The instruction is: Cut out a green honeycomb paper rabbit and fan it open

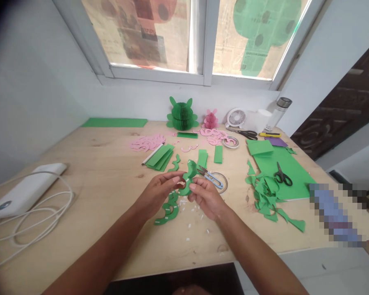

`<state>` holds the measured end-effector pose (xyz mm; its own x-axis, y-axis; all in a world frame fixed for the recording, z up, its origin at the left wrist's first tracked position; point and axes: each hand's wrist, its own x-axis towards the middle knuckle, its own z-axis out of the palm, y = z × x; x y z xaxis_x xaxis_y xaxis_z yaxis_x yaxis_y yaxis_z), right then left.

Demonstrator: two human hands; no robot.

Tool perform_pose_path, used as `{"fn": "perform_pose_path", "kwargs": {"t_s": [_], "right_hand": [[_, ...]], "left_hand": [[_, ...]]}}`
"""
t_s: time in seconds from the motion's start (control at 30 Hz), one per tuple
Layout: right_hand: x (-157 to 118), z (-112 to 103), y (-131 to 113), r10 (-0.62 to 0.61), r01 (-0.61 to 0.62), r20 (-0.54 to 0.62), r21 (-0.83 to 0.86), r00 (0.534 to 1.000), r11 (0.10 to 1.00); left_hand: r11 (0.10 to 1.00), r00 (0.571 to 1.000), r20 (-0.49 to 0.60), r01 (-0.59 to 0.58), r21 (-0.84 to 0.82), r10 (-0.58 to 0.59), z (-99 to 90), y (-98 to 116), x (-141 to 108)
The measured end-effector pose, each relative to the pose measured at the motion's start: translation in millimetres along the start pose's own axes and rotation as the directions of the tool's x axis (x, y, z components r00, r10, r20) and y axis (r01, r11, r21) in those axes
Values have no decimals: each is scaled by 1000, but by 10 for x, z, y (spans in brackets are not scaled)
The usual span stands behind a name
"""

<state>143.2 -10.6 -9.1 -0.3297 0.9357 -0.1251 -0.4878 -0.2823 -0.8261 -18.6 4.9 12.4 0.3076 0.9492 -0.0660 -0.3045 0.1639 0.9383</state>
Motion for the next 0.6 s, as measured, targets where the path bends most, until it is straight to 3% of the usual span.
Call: {"fn": "perform_pose_path", "kwargs": {"t_s": [0.27,0.47,0.6], "right_hand": [[-10,-15,-10,46,-43,94,-33,995,999],[21,-29,5,-49,53,40,-102,998,993],[40,-28,24,-192,176,-23,-312,981,934]], "left_hand": [[989,987,93,134,-70,-127,23,-11,13],[970,989,-73,109,-217,-127,23,-26,1],[954,981,-156,69,-293,-119,12,-52,26]]}}
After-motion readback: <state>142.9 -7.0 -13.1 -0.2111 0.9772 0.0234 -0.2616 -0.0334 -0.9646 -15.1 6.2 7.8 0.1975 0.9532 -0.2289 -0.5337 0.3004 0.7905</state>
